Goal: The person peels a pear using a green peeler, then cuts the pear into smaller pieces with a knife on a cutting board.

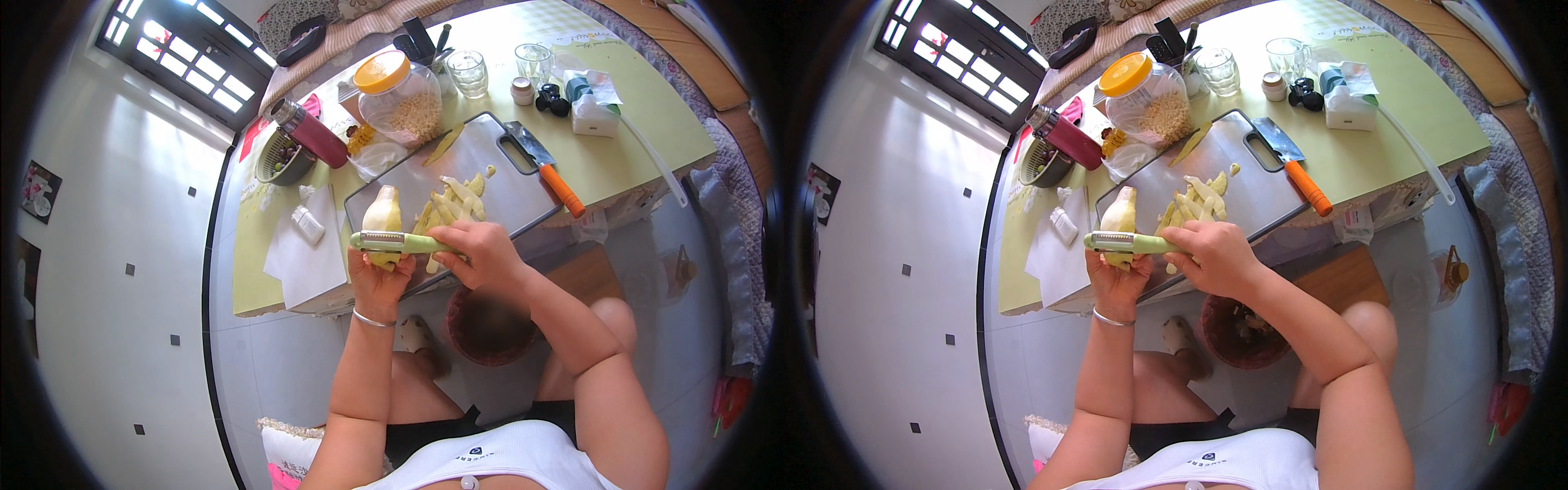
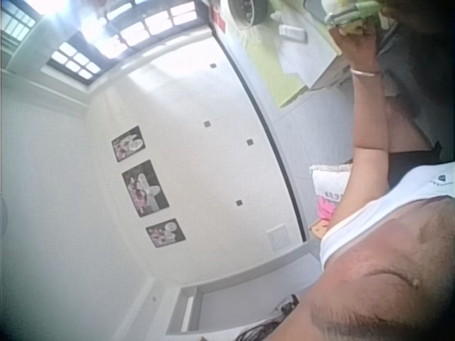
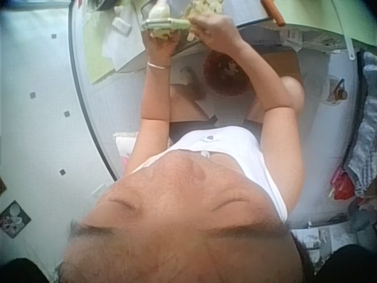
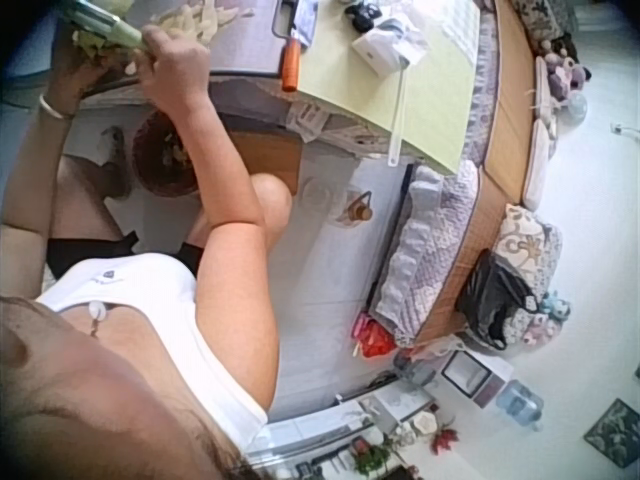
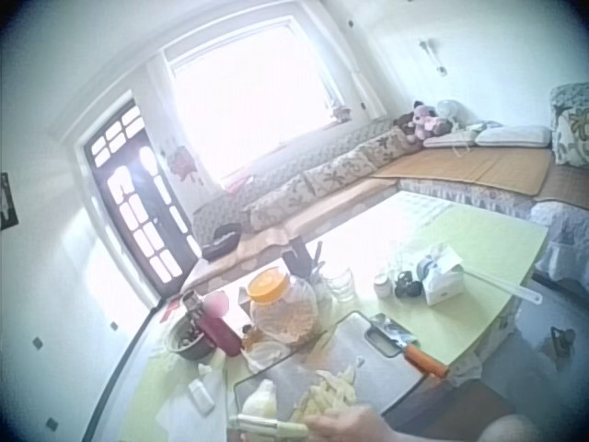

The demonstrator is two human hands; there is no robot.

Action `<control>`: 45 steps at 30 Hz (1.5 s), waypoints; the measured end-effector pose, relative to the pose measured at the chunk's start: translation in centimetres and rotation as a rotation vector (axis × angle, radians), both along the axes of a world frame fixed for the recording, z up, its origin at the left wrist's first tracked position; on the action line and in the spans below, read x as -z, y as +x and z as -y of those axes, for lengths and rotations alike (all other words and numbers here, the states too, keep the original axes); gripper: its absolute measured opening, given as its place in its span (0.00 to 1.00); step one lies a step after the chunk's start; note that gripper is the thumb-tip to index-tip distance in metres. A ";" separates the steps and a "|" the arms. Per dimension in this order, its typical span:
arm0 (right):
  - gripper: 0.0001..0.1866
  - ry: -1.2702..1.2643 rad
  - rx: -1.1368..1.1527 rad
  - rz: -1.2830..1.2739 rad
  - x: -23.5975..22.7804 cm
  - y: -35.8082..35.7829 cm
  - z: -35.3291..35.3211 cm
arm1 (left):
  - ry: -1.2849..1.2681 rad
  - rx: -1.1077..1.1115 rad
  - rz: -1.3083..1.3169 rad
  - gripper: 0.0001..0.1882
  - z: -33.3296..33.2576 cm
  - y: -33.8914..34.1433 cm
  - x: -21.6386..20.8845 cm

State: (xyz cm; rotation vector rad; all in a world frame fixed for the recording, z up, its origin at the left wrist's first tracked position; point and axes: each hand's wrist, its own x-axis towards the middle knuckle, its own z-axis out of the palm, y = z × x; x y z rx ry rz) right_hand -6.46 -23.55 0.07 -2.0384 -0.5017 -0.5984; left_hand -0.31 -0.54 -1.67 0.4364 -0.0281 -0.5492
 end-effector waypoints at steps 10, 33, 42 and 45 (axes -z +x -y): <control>0.15 0.018 0.062 0.030 1.2 0.8 0.0 | -0.005 0.003 0.009 0.21 0.8 0.1 -0.7; 0.14 -0.009 0.356 -0.097 1.7 2.6 2.2 | 0.089 0.148 0.050 0.27 0.0 -1.1 -1.1; 0.14 0.053 0.444 -0.039 1.2 2.0 2.0 | 0.586 -0.090 0.388 0.26 -0.8 -1.0 -2.9; 0.12 0.271 0.250 -0.251 -0.8 0.6 1.2 | 0.821 -0.205 0.503 0.28 -0.7 -1.1 -3.0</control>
